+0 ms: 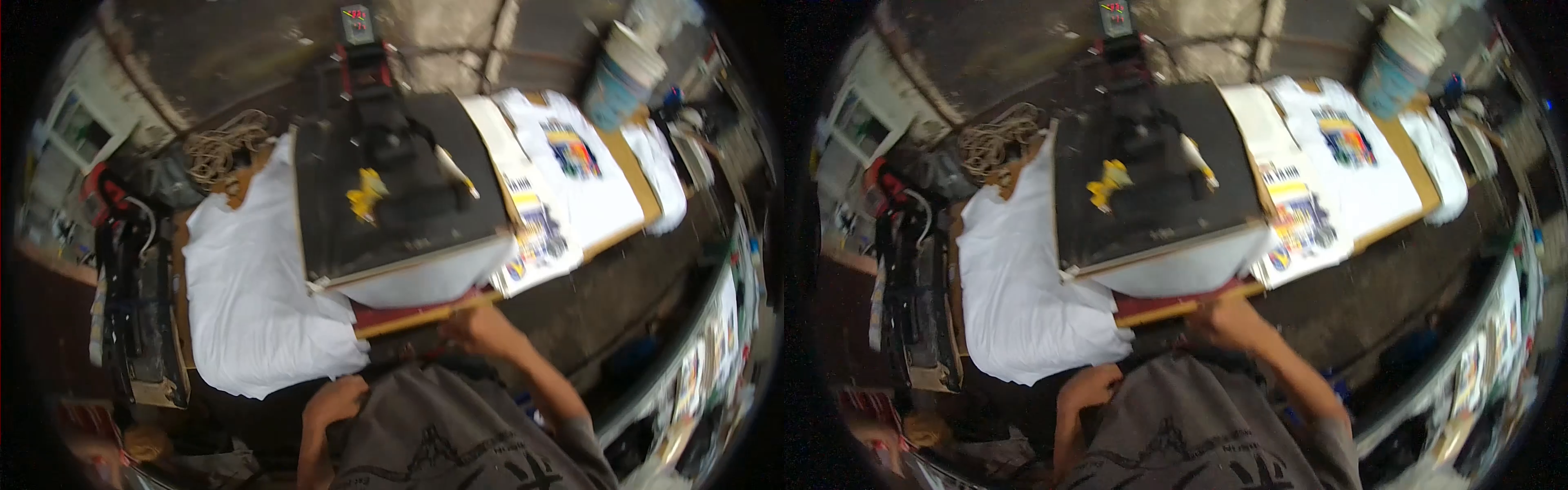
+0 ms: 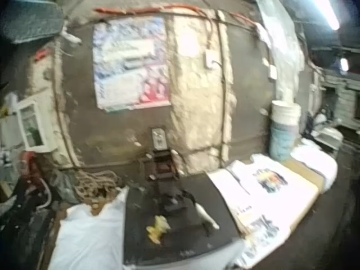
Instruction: Using a heat press machine to print designs onto t-shirts.
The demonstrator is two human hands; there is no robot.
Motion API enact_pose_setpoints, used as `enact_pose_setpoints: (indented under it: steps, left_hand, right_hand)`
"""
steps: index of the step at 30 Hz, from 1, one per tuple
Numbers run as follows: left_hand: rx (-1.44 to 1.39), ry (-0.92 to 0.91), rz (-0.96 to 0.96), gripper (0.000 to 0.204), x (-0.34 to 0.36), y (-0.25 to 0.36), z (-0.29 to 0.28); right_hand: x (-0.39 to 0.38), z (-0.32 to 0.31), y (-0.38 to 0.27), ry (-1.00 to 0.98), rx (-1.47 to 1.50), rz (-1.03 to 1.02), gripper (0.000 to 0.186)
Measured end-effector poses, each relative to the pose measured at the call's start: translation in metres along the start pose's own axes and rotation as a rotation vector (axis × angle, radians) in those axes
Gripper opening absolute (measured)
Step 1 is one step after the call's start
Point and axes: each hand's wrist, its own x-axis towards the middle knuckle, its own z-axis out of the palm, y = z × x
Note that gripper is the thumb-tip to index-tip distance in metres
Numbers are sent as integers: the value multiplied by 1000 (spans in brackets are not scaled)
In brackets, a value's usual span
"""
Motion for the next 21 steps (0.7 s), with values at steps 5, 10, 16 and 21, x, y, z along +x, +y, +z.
enact_pose_setpoints:
  steps: [5, 10, 16, 21]
  left_hand:
    - [-65, 226, 182, 27, -19, 61, -65]
    - [318, 675, 730, 32, -110, 132, -125]
    - [301, 786, 782, 31, -143, 159, -133]
    - [294, 876, 849, 30, -158, 182, -141]
  right_hand:
    - [74, -73, -19, 582, -101, -160, 7]
    - [148, -88, -24, 743, -338, -273, 7]
    - [174, -64, -16, 673, -487, -182, 20]
    - [171, -64, -15, 695, -559, -177, 26]
